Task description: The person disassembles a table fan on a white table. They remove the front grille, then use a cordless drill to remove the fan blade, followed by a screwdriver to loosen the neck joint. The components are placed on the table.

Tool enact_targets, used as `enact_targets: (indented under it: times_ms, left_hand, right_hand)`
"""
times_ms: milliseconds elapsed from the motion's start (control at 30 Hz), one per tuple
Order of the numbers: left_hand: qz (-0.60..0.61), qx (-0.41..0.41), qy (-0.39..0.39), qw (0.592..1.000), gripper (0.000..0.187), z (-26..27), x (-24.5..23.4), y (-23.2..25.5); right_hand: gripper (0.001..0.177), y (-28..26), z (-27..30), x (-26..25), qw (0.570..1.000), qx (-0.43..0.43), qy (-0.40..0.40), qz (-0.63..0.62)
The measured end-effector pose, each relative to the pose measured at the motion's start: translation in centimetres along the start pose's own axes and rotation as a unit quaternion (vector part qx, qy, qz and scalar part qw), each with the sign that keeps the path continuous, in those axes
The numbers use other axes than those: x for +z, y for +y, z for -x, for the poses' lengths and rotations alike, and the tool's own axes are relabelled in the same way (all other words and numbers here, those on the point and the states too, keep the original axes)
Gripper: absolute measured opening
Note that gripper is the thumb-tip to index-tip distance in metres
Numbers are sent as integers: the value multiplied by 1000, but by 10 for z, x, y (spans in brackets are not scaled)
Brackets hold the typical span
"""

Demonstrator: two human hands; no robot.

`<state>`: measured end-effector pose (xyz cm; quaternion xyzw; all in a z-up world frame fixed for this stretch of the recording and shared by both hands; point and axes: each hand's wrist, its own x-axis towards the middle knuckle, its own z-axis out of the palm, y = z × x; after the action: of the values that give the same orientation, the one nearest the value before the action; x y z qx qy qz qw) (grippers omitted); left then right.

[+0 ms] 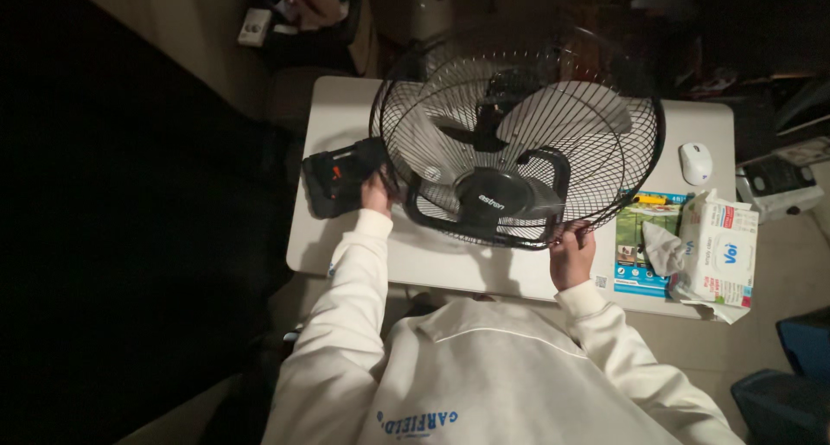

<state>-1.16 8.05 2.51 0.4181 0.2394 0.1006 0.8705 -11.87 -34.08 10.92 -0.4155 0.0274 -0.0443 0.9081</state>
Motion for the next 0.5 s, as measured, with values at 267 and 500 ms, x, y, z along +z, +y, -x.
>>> enact_targets:
  times_ms: [267,500]
  left_hand:
    - [236,-60,-75,967,24,31,18,-2]
    - [237,-56,-16,970,29,51,57,15]
  right_hand:
    - [36,-30,1,15,990,-19,-12,-141]
    - [35,-62,-1,32,996,-63,-23,-58]
